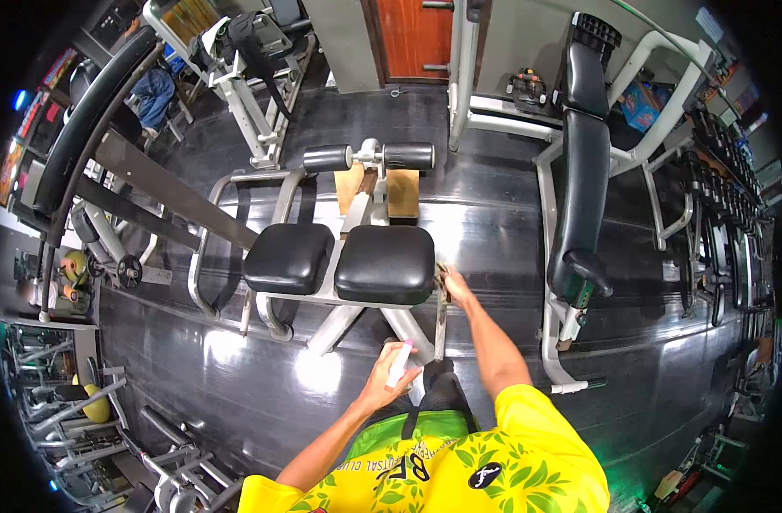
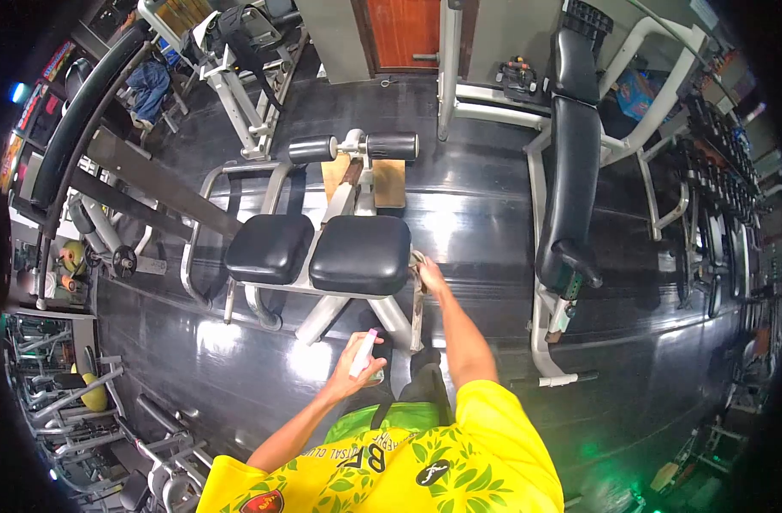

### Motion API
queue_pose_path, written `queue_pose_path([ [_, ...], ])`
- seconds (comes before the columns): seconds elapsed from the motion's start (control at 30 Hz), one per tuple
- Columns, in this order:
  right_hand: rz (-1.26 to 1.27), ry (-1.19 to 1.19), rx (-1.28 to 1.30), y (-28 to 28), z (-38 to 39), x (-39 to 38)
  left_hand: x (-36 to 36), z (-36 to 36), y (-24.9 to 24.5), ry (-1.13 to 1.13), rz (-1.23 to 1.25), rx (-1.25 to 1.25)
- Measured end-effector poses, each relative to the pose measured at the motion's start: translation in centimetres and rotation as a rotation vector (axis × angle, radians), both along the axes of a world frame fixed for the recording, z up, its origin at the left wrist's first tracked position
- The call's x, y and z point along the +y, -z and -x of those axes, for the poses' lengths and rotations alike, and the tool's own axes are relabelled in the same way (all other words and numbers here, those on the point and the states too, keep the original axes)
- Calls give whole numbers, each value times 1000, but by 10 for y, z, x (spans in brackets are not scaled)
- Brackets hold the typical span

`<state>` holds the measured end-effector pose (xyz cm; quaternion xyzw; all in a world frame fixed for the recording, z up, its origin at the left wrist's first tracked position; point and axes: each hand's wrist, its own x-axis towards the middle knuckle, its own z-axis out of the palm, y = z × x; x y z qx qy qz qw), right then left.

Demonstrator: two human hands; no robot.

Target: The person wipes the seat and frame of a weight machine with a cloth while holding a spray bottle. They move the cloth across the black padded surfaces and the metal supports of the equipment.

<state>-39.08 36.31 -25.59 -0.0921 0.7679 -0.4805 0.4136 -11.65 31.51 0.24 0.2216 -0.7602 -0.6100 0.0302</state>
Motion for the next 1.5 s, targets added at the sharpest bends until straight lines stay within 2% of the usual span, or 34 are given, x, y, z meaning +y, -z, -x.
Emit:
queue_pose_path([
  [0.03,48,122,-54,-11,-10,-1,0,-2,1,-37,-35,0],
  [0.07,50,121,-58,-23,-15,-1,-1,-5,2,-39,-32,-4],
  [0.13,284,348,-546,-24,-23,10,-1,-11,6,-36,9,-23],
  [0.2,328,344,-588,-13,-25,27,-1,-16,9,-46,6,-19],
  [0.27,332,285,-782,25,-30,46,0,-19,11,-57,-1,-14],
  [0.33,242,278,-850,32,-49,63,1,-19,12,-76,6,-48],
  [0.4,217,240,-882,63,-67,84,2,-15,9,-85,-2,-44],
  [0.47,226,219,-890,13,-90,97,4,-15,9,-155,-59,-55],
  [0.53,208,212,-907,-2,-117,110,6,-13,12,-162,-105,-64],
  [0.57,271,218,-851,-23,-127,115,5,-10,13,-164,-117,-63],
  [0.7,200,237,-776,-39,-165,143,2,0,16,-127,-101,-37],
  [0.77,151,24,-624,-61,-171,158,0,7,15,-99,-102,-22],
  [0.8,148,33,-622,-53,-168,166,-2,9,13,-82,-99,-14],
  [0.87,-110,-302,-87,-17,-158,181,-6,13,12,-61,-96,-4],
  [0.9,9,-152,-146,-29,-146,177,-8,14,11,-62,-97,4],
  [0.97,-115,-16,-23,-26,-117,162,-12,16,11,-57,-100,13],
  [1.0,-172,98,138,-44,-104,146,-15,17,10,-45,-74,1],
  [1.07,-137,200,236,-62,-76,113,-20,18,7,-34,-44,-12],
  [1.1,-139,266,323,-93,-67,89,-22,19,4,-24,-38,11],
  [1.13,-135,266,323,-90,-61,71,-25,19,3,-14,-32,34],
  [1.2,-22,193,488,-80,-55,42,-33,18,3,15,-16,35],
  [1.27,-67,-19,613,-75,-70,24,-39,18,0,39,-35,20],
  [1.3,-71,19,688,-65,-81,19,-44,18,-2,57,-20,12],
  [1.43,-117,-60,716,-93,-108,35,-61,18,1,50,-51,17],
  [1.5,-121,-182,639,-105,-127,61,-69,18,3,67,-48,27],
])
